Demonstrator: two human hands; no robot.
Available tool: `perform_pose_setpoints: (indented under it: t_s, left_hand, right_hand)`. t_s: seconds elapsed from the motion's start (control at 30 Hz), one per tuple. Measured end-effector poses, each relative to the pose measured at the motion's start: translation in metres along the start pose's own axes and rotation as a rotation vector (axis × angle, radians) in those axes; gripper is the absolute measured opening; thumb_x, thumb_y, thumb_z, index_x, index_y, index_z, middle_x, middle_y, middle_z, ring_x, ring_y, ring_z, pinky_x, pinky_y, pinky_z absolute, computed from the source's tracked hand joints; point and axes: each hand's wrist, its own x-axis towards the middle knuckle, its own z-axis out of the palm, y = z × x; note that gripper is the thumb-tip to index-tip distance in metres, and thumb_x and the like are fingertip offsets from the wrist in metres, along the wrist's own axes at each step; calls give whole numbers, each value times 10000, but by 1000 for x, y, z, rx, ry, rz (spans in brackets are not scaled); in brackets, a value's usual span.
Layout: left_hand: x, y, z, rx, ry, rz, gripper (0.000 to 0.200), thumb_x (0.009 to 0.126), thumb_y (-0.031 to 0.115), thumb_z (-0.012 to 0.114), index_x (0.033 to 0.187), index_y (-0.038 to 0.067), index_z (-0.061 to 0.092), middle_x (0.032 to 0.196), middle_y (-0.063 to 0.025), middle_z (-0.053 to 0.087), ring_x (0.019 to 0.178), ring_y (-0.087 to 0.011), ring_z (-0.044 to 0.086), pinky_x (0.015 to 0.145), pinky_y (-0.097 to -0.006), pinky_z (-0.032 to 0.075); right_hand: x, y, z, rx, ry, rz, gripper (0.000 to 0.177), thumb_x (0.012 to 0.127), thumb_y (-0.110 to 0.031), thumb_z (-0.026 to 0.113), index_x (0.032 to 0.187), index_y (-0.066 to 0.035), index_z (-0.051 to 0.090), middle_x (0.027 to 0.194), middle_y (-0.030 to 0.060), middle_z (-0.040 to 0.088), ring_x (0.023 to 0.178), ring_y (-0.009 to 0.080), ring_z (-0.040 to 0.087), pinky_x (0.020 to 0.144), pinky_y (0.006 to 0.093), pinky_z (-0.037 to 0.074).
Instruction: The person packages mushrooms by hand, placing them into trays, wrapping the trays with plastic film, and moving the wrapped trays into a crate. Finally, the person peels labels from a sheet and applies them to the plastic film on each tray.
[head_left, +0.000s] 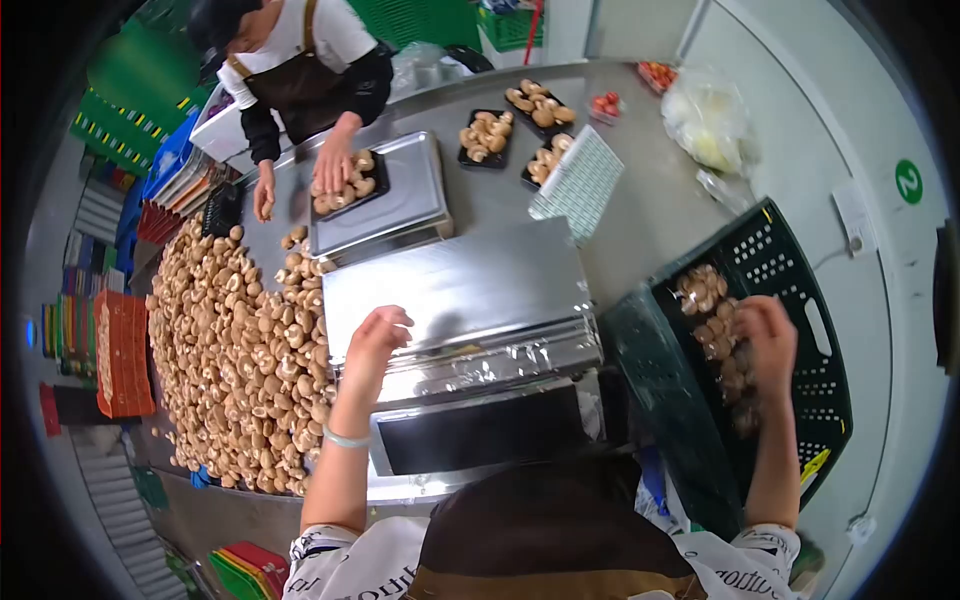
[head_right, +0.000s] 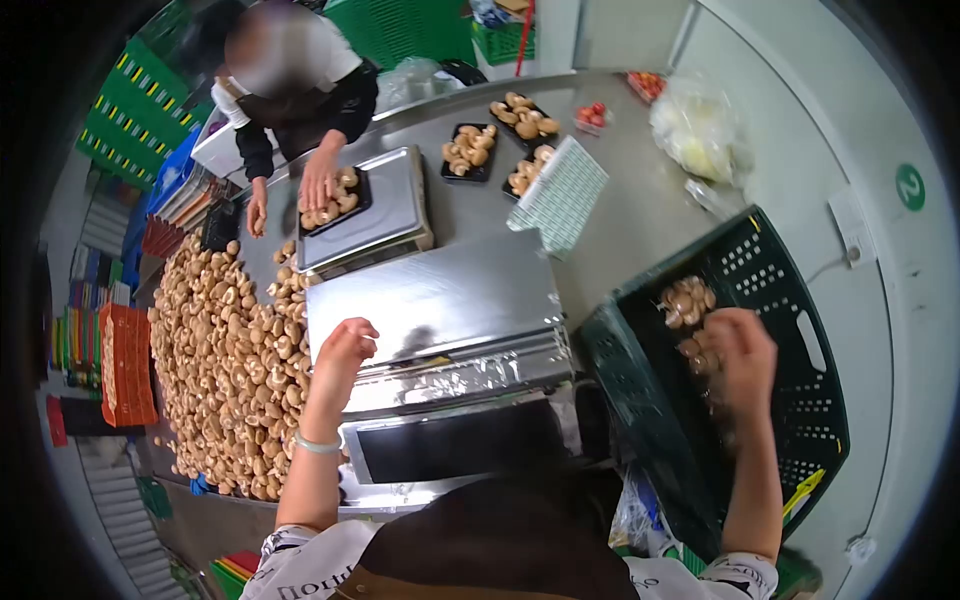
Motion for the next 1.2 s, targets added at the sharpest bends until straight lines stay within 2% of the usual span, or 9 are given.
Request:
perform_pose_setpoints:
  t_s: [0.1,0.17,0.23,0.43,0.57,0.67,0.83,1.03,1.2]
  left_hand:
    - [32,17,-70,52,221,34,223,983,213,499,1094,35,576,923,-31,620,777,-88,541,721,-243,440]
    - [53,28,-103,86,296,66,245,985,237,505,1133,49,558,955,-24,623,779,-85,549,720,-238,440]
    - [82,32,-141,129,335,77,324,989,281,499,1213,50,526,1030,-22,615,823,-85,559,729,-234,441]
    - [213,39,-232,317,356,98,622,965,459,490,1366,-11,411,1323,-142,502,1167,-240,509,995,-343,395]
    - [294,42,-249,336,322,63,641,962,459,491,1373,-26,407,1328,-150,503,1195,-246,494,1023,-346,368]
    - [323,52,-234,424,307,44,644,962,460,481,1347,-55,429,1288,-166,533,1190,-240,496,1021,-332,359]
    - [334,38,-222,391,432,107,613,965,446,469,1277,-82,498,1214,-179,578,1136,-227,524,993,-308,365]
    - [235,51,-159,407,333,135,619,964,400,510,1366,-62,418,1271,-173,549,1172,-209,503,981,-300,386]
    - [135,25,-98,281,223,-55,633,946,421,539,1384,-21,424,1106,-58,598,705,-61,432,594,-191,362]
  right_hand:
    - [28,-71,92,-158,-583,-298,169,883,-126,605,1005,-10,618,856,108,625,796,239,615,726,310,484]
    - [52,-92,154,-154,-740,-489,207,874,-153,620,1029,-16,609,939,129,625,852,289,602,746,332,476]
    - [84,-93,218,-141,-831,-505,257,878,-166,625,1095,-31,604,991,75,622,889,158,587,795,324,469]
    - [207,-81,433,159,-759,48,486,891,-282,619,1253,19,499,1164,148,601,1010,227,599,844,322,482]
    - [263,-64,562,201,-564,-26,486,835,-218,622,1227,44,509,1176,196,609,1023,292,613,856,350,480]
    - [292,-54,625,244,-685,-30,455,828,-82,578,1254,51,490,1192,156,604,1037,239,602,817,349,480]
    - [286,-49,634,19,-450,-147,463,759,45,561,1217,-16,531,996,111,653,862,238,615,801,348,486]
    - [227,-68,515,126,-468,-121,545,763,36,611,1292,-3,484,1032,85,617,766,145,584,729,281,494]
    - [136,-41,407,148,-529,50,538,777,50,620,1296,-11,490,1019,74,622,765,133,587,722,280,502]
